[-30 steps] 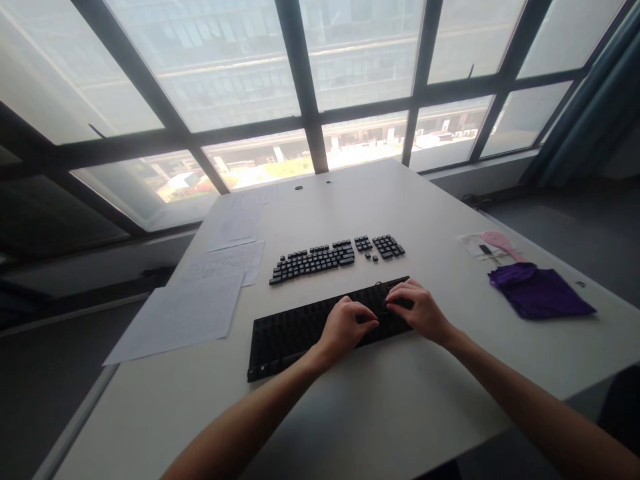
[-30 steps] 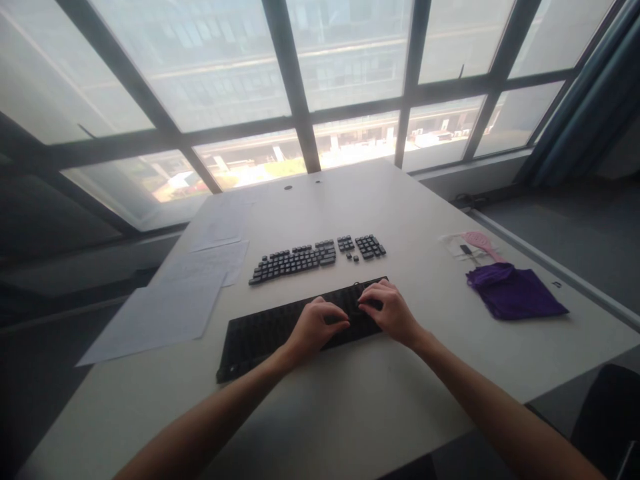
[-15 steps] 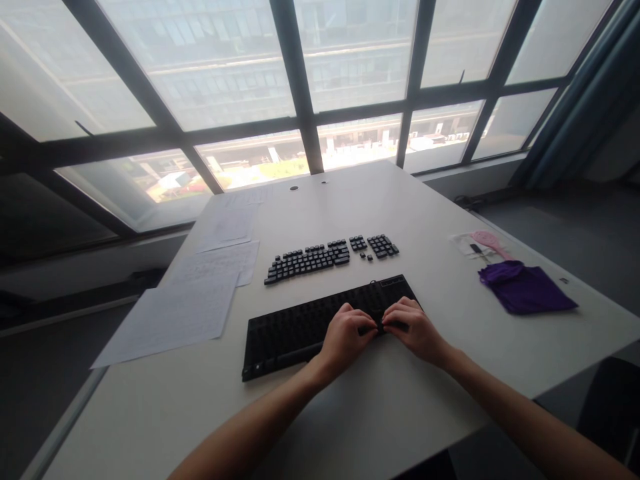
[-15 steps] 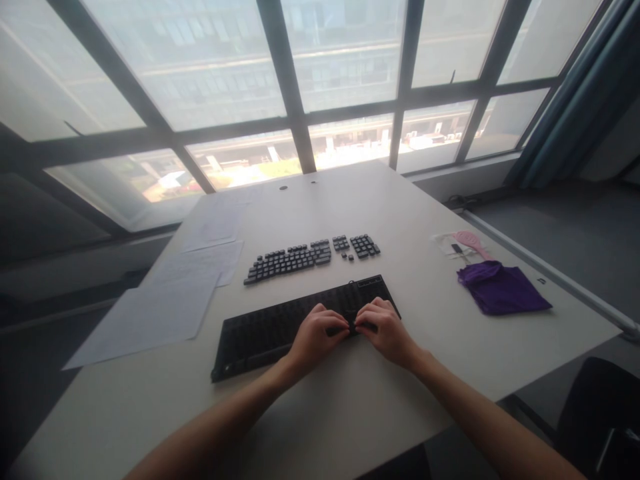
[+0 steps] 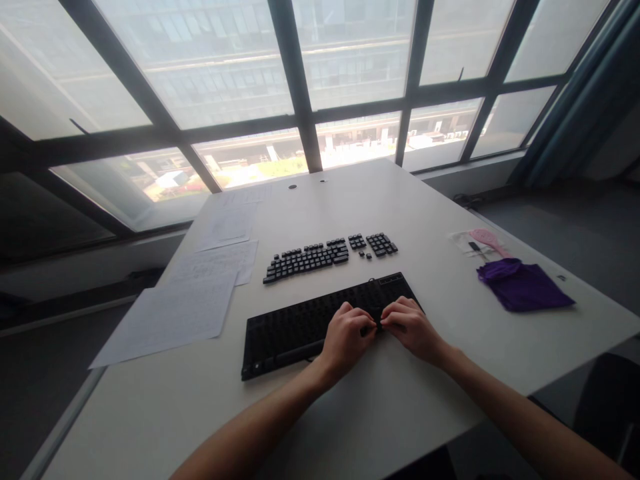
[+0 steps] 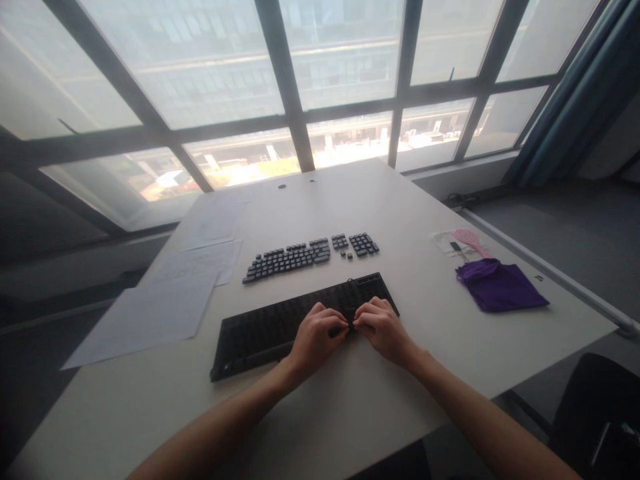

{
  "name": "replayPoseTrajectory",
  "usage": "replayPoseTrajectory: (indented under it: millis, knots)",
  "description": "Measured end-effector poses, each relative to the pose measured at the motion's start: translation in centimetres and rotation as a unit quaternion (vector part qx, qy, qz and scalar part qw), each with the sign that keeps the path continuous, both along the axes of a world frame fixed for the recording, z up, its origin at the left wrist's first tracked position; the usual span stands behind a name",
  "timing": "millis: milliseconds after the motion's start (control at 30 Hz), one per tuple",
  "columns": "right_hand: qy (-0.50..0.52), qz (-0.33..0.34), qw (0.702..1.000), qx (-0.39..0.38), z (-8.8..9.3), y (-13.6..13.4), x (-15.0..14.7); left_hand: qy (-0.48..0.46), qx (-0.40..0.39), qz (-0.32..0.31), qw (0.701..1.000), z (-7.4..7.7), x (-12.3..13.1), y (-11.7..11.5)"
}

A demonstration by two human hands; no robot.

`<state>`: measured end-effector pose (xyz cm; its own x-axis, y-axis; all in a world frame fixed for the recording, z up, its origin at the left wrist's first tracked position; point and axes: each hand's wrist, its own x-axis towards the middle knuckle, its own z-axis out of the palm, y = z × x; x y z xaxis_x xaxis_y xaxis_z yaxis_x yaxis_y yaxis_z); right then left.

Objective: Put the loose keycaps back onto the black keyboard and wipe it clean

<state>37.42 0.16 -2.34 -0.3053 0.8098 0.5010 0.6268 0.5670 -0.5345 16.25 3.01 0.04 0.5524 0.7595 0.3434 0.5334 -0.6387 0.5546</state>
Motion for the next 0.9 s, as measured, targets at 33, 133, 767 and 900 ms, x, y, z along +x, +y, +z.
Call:
replayPoseTrajectory:
  millis: [33, 133, 767, 900]
  knots:
    - [-0.001, 0.0, 1.0, 0.0, 0.0, 0.0, 0.0, 0.004, 0.006, -0.001, 1.0, -0.1, 0.0, 0.0]
    - [-0.01, 0.0, 1.0, 0.001, 0.1, -0.1, -0.1, 0.039, 0.055, -0.006, 0.998, -0.4, 0.0, -0.2]
    - [-0.1, -0.034, 0.994, -0.002, 1.4, -0.8, -0.7, 0.109, 0.097, -0.036, 0.989, -0.7, -0.1, -1.0]
    - [-0.117, -0.035, 0.993, -0.005, 1.4, -0.7, -0.7, 0.097, 0.088, -0.03, 0.991, -0.8, 0.1, -0.9]
